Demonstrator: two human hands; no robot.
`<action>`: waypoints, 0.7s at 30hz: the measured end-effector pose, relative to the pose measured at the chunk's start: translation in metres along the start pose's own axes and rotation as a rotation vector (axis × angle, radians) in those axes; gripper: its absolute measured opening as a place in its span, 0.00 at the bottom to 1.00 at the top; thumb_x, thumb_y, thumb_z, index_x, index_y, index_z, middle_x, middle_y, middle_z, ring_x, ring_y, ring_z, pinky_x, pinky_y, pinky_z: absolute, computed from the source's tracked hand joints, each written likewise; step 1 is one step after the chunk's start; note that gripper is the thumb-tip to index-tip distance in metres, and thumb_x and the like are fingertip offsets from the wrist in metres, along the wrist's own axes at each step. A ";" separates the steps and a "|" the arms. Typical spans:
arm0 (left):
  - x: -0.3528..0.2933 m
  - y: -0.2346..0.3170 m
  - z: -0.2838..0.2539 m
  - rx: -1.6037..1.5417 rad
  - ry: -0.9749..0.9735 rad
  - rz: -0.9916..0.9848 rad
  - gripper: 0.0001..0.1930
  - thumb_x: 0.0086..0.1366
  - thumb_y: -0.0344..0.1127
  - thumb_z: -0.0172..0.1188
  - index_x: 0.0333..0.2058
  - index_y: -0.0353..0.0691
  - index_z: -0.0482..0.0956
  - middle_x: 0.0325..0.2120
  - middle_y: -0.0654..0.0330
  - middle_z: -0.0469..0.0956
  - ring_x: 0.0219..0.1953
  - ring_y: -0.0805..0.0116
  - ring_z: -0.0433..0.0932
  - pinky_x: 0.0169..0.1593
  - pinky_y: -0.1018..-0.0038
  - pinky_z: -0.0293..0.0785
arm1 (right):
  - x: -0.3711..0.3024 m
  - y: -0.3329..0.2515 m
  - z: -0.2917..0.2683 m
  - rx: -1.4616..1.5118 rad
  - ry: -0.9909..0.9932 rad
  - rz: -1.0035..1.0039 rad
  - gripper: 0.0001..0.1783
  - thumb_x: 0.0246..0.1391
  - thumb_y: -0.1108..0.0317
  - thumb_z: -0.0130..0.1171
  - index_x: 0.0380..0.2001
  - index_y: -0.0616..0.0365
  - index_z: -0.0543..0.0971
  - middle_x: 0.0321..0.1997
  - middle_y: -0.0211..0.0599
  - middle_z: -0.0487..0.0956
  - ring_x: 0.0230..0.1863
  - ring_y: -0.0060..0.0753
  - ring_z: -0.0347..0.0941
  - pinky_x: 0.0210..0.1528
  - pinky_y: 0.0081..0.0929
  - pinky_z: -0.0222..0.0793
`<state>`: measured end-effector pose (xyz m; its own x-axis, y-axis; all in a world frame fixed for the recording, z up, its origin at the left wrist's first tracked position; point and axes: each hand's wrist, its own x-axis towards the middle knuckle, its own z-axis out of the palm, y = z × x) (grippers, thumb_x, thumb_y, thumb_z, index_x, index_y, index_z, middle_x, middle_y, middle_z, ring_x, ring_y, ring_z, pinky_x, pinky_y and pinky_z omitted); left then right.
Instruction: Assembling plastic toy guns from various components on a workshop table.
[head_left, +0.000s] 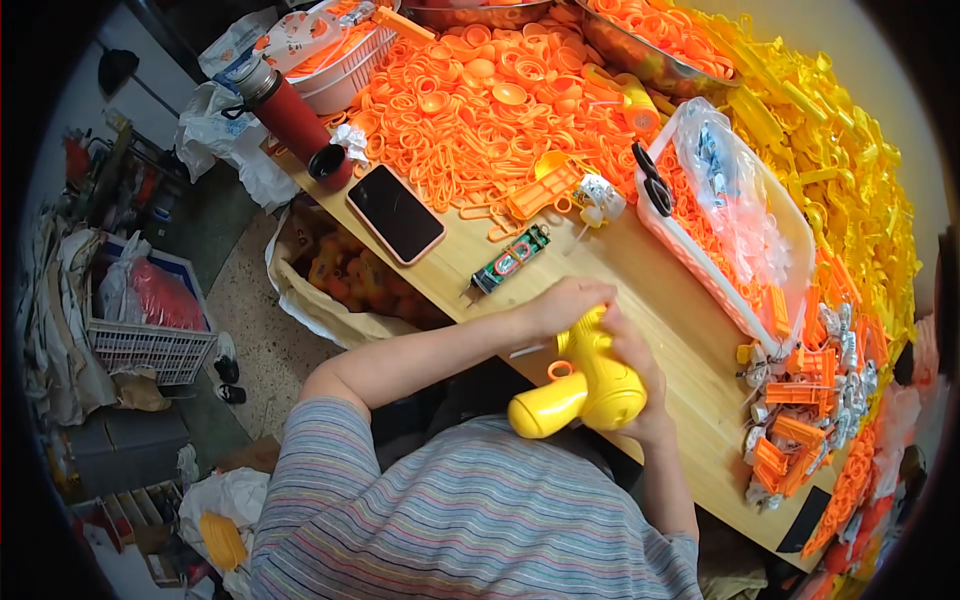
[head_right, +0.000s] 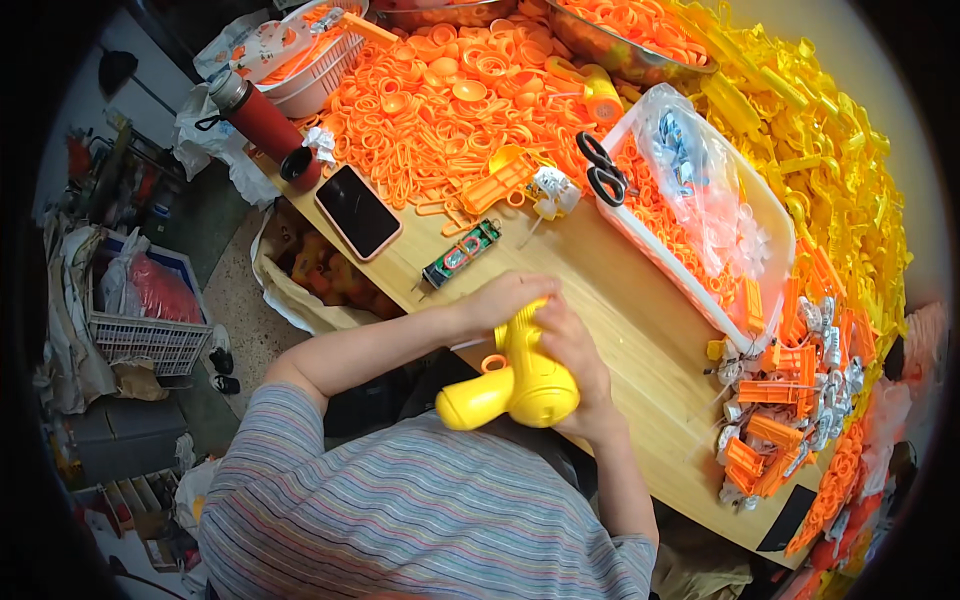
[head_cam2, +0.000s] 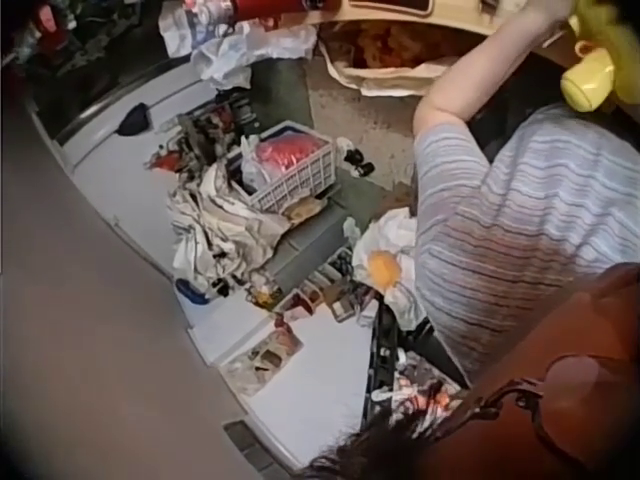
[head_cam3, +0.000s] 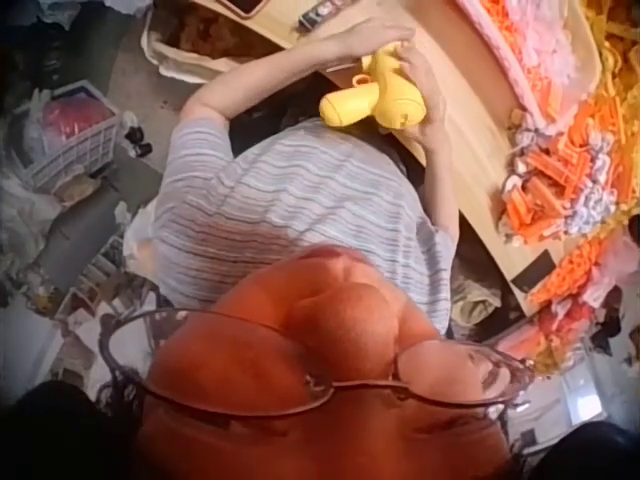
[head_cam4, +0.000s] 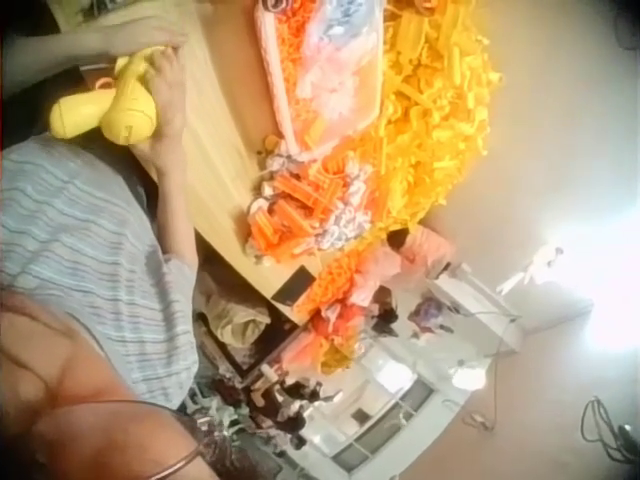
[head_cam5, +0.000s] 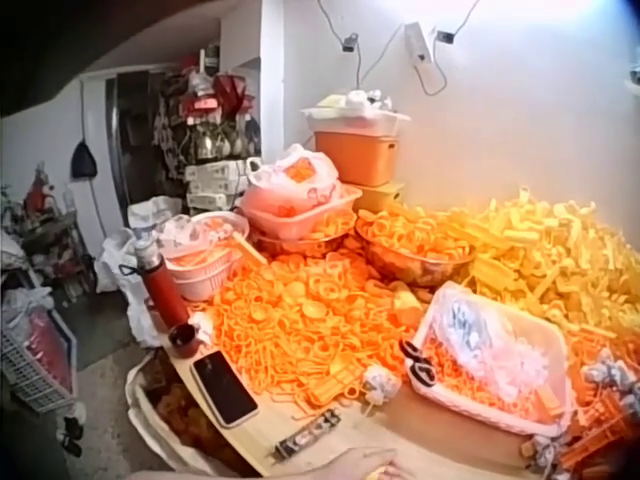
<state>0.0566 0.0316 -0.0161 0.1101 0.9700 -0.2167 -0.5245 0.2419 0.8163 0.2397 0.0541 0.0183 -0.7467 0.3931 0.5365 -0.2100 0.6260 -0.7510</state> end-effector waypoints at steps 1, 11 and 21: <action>0.003 0.002 -0.006 0.001 0.005 0.003 0.11 0.67 0.38 0.52 0.34 0.35 0.78 0.28 0.60 0.78 0.32 0.77 0.76 0.36 0.76 0.74 | 0.004 0.000 -0.004 -0.103 -0.070 -0.047 0.46 0.30 0.67 0.78 0.56 0.56 0.65 0.57 0.54 0.71 0.60 0.50 0.68 0.63 0.44 0.59; 0.100 0.149 -0.173 1.625 0.846 0.908 0.16 0.58 0.35 0.62 0.45 0.37 0.77 0.42 0.51 0.78 0.51 0.53 0.73 0.56 0.59 0.66 | 0.012 0.012 0.018 0.102 0.334 0.572 0.37 0.31 0.75 0.71 0.47 0.58 0.63 0.41 0.34 0.72 0.42 0.28 0.72 0.47 0.28 0.71; 0.096 0.156 -0.161 1.647 0.841 0.739 0.11 0.63 0.36 0.55 0.41 0.39 0.78 0.37 0.57 0.79 0.44 0.58 0.75 0.55 0.61 0.64 | 0.015 0.020 0.034 -0.130 0.359 0.457 0.38 0.32 0.65 0.78 0.47 0.60 0.69 0.35 0.40 0.79 0.36 0.33 0.79 0.40 0.28 0.75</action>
<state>-0.1510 0.1586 0.0040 -0.3350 0.7406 0.5824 0.9230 0.1337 0.3608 0.2025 0.0494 -0.0017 -0.4782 0.8312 0.2837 0.1785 0.4083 -0.8952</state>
